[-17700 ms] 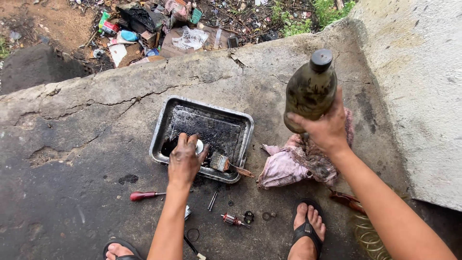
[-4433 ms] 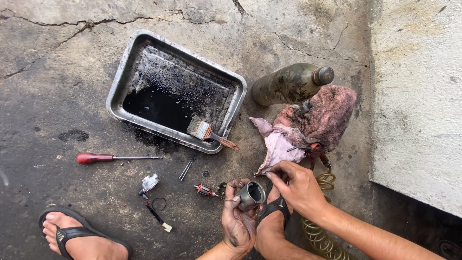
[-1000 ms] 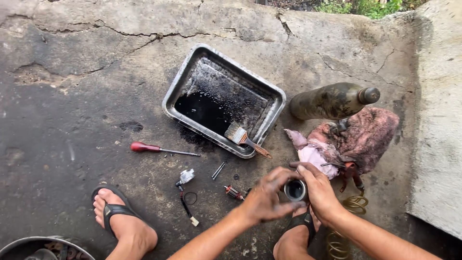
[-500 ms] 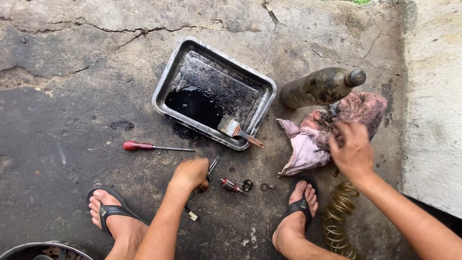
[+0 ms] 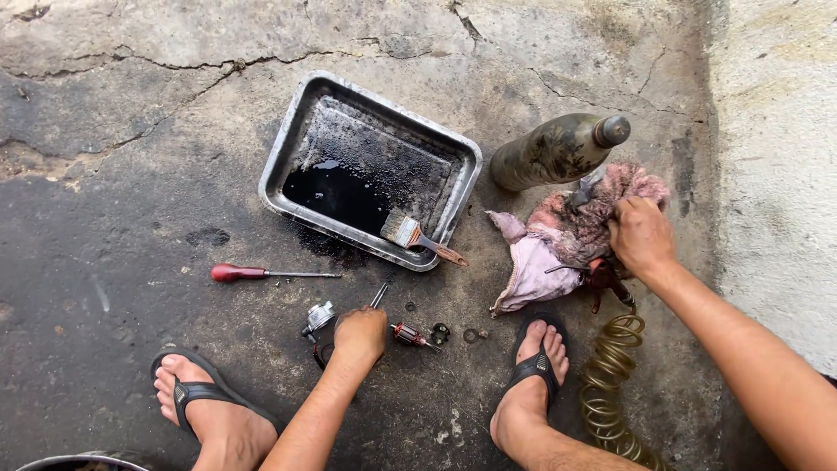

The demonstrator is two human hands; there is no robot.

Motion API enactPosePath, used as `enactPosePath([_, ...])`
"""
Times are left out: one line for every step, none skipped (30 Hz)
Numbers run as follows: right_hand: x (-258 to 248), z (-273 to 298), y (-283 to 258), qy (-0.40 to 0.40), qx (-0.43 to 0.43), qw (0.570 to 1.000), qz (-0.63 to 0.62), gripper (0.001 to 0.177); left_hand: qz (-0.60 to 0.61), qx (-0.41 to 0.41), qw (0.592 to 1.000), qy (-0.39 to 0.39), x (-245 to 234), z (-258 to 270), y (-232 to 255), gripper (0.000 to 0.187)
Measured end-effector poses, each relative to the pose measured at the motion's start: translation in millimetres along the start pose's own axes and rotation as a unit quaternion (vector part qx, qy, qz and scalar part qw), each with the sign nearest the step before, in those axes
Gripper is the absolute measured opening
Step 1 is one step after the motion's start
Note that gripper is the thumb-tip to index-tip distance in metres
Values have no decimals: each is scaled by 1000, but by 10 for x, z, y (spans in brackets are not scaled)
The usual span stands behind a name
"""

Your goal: The person cleans small mechanical parts, likely from a motor, by pouring liquid from a plastic bottle into a metal tray and scrubbing the components with a brush. They also use a screwdriver to manipulate the parts and a rag to wipe them.

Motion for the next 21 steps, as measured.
enactPosePath([-70, -8, -40, -4, 4, 1000, 1, 20, 3, -10, 999, -32, -181, 62, 36, 19])
enactPosePath([-140, -16, -84, -9, 7, 1000, 3, 23, 6, -21, 998, -64, -362, 129, 70, 27])
enactPosePath([-128, -29, -37, -7, 8, 1000, 4, 23, 5, -19, 998, -62, -417, 125, 90, 27])
enactPosePath([-93, -39, 31, -63, 64, 996, 21, 32, -8, -24, 997, -71, -468, 123, 106, 24])
enactPosePath([-56, -50, 94, -120, 118, 985, 37, 42, -20, -30, 996, -81, -514, 127, 120, 22])
enactPosePath([-122, -31, 66, -119, 119, 985, 38, 42, -19, -29, 996, -80, -539, 143, 168, 22])
enactPosePath([-222, -26, 12, -16, 71, 993, 93, 55, -48, -25, 997, -49, -577, 159, 210, 24])
enactPosePath([-322, -10, -48, 88, 24, 985, 146, 69, -77, -21, 997, -18, -614, 178, 253, 25])
enactPosePath([-266, 24, -9, 90, 24, 985, 146, 69, -77, -22, 997, -16, -619, 189, 309, 25])
enactPosePath([-186, 57, 47, 28, 53, 994, 95, 80, -82, 16, 996, -9, -624, 202, 382, 26])
enactPosePath([-110, 113, 108, -34, 85, 995, 44, 95, -88, 56, 995, -3, -627, 218, 462, 27])
enactPosePath([48, 152, 218, -32, 86, 995, 44, 95, -88, 56, 994, -1, -552, 188, 496, 27])
enactPosePath([221, 191, 336, -74, 88, 993, 6, 64, -62, 90, 994, -1, -471, 162, 554, 27])
enactPosePath([391, 231, 450, -115, 89, 989, -33, 34, -36, 124, 992, 0, -392, 140, 611, 28])
enactPosePath([315, 205, 389, -113, 87, 989, -32, 34, -36, 123, 992, 3, -205, 68, 623, 28])
enactPosePath([222, 173, 313, -72, 48, 996, -19, 32, -42, 132, 990, 39, -35, -4, 638, 35])
enactPosePath([139, 132, 225, -30, 8, 999, -7, 31, -49, 140, 986, 75, 133, -76, 641, 43])
enactPosePath([-2, 80, 125, -27, 5, 1000, -8, 31, -50, 137, 986, 78, 96, -66, 650, 43])
enactPosePath([-106, 54, 45, -100, 64, 993, 21, 33, -48, 136, 988, 49, 85, -44, 659, 48])
enactPosePath([-207, 33, -32, -173, 121, 976, 50, 36, -46, 134, 990, 20, 76, -27, 667, 54])
enactPosePath([-298, -9, -109, -174, 120, 976, 48, 36, -46, 133, 990, 19, 143, -48, 654, 54])
Point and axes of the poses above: each hand's wrist, its own z-axis away from the middle knuckle, its own x-axis out of the palm, y = z × x, the point moved 2 cm from there along -z, towards the middle knuckle, and after that the axes turned 5 degrees about -z, right-handed, at the moved point
